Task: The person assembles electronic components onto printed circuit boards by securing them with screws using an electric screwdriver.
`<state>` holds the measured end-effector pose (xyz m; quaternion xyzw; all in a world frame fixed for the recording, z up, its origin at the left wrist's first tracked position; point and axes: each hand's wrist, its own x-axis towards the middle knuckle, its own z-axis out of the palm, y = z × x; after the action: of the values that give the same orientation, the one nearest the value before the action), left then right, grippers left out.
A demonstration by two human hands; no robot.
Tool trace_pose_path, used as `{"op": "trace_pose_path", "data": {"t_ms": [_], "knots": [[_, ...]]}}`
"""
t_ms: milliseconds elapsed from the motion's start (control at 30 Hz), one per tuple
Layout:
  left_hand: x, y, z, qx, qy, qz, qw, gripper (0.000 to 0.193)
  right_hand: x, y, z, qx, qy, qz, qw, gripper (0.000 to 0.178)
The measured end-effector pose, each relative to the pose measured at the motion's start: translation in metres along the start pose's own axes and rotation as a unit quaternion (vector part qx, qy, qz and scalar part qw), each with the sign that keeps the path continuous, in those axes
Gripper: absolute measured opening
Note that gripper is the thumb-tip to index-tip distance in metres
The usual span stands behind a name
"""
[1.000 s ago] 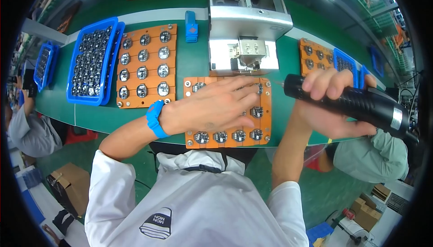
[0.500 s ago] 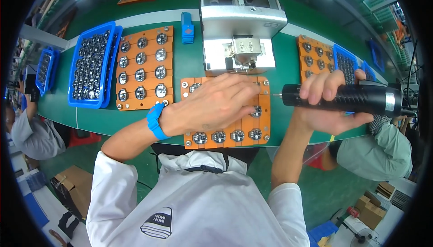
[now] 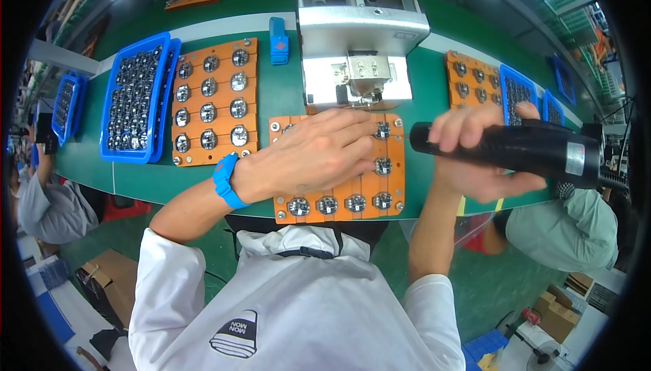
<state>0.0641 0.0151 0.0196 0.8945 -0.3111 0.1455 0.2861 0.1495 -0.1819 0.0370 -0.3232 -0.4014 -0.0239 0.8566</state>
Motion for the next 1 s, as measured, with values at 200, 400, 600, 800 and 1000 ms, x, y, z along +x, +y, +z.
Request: {"op": "trace_pose_path", "data": {"t_ms": [200,400,600,800,1000], "knots": [[0.000,-0.002,-0.003,0.034,-0.049,0.027,0.998,0.033,-0.007,0.016,-0.004,0.009,-0.037,0.037,0.999,0.085],[0.000,-0.002,-0.002,0.045,-0.051,0.026,0.997,0.034,-0.009,0.017,-0.005,0.012,-0.035,0.054,0.998,0.085],[0.000,-0.002,-0.001,0.046,-0.051,0.023,0.997,0.033,-0.009,0.018,-0.006,0.008,-0.040,0.057,0.998,0.084],[-0.001,-0.002,0.000,0.043,-0.049,0.023,0.998,0.033,-0.011,0.022,-0.006,0.015,-0.048,0.067,0.996,0.084],[-0.001,-0.002,-0.001,0.033,-0.045,0.021,0.998,0.033,-0.011,0.021,0.001,-0.033,-0.038,0.082,0.995,0.089]]}}
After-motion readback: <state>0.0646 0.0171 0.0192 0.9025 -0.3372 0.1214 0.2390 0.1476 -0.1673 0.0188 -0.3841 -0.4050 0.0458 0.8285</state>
